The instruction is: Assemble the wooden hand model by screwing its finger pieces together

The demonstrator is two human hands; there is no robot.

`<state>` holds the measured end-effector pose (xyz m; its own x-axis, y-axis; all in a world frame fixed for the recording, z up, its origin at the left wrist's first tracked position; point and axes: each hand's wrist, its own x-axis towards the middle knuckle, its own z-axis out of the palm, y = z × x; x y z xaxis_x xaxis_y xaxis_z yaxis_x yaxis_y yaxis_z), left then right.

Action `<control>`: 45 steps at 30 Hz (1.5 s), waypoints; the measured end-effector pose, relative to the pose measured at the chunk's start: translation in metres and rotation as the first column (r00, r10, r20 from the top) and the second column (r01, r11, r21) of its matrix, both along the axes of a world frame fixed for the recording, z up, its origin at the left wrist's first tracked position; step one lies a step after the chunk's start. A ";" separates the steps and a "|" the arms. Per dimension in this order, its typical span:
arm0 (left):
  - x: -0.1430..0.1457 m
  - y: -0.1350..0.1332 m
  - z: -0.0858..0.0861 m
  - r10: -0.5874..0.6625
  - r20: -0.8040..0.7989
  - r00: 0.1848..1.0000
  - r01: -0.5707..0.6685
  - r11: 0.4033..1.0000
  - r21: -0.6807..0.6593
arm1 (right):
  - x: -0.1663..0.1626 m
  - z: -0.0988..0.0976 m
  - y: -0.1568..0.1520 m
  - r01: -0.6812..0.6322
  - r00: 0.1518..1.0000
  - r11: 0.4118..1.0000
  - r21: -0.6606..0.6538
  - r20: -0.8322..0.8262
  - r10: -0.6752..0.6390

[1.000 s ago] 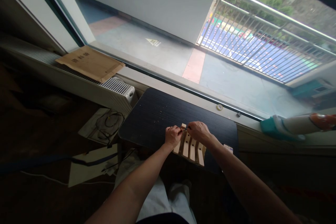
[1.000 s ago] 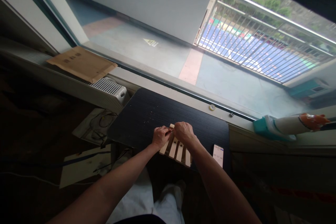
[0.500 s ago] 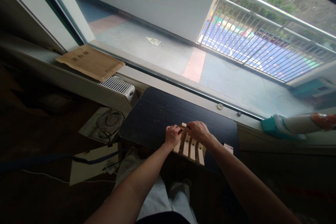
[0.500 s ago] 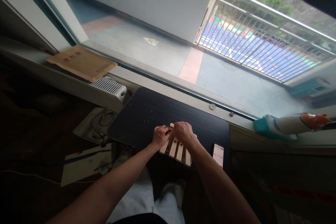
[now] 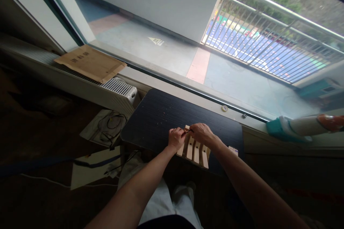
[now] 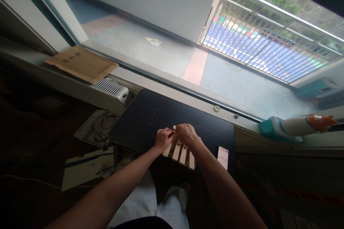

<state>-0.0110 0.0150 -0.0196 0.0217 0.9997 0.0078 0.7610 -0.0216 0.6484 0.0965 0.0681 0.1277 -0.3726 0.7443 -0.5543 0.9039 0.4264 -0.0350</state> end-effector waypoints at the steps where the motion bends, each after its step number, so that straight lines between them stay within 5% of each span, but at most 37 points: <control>1: 0.000 0.000 0.000 -0.002 0.000 1.000 0.002 1.000 0.000 | 0.001 0.000 0.001 -0.003 1.000 1.000 -0.005 -0.002 0.003; 16: 0.000 0.000 -0.002 0.021 0.013 1.000 -0.021 1.000 0.000 | -0.010 0.003 0.004 -0.127 0.991 0.992 -0.023 0.043 0.128; 45: 0.000 -0.001 0.003 0.070 0.049 0.996 -0.064 0.992 -0.105 | -0.025 0.002 0.007 -0.029 0.997 0.999 -0.045 0.071 0.032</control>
